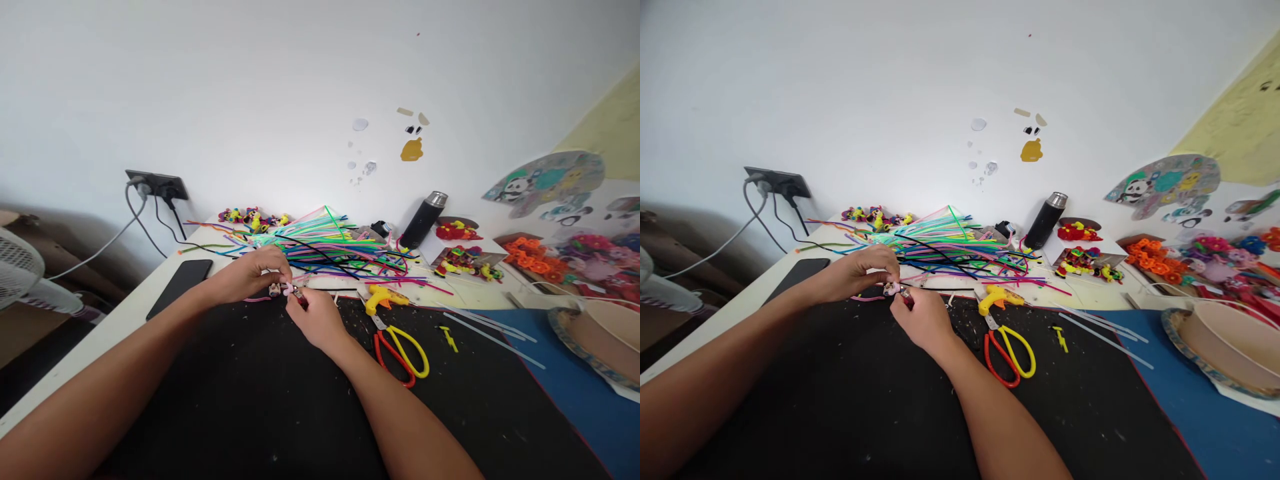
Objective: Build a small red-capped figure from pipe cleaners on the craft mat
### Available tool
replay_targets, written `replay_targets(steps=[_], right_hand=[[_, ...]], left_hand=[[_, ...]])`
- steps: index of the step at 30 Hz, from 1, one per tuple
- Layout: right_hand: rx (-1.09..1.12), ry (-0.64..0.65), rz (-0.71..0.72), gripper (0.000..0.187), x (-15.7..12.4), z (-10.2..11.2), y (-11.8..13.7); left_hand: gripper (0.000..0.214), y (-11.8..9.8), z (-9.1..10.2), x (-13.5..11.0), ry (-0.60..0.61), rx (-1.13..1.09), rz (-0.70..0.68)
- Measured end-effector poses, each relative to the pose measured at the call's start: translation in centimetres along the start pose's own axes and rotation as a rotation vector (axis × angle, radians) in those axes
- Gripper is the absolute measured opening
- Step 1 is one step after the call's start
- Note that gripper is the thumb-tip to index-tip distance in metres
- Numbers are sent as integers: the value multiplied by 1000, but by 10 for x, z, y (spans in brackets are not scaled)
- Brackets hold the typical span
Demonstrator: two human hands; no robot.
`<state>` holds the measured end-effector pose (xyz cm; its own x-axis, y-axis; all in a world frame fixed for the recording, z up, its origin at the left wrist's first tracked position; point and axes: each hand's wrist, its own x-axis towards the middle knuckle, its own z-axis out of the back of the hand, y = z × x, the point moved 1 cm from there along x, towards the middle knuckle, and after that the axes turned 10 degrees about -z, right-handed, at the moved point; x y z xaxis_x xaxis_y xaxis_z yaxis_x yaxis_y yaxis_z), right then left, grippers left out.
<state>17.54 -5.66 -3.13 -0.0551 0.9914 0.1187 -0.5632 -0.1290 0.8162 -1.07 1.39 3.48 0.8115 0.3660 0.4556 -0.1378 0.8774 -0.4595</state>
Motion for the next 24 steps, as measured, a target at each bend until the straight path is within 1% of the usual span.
replay_targets(steps=[11,24], right_hand=[[-13,14,0,30,0,1,0],[-28,19,-26,32,1,0,0]], left_hand=[[28,5,-1,-3,-49,46,23],[32,0,0,-1,-32,43,27]])
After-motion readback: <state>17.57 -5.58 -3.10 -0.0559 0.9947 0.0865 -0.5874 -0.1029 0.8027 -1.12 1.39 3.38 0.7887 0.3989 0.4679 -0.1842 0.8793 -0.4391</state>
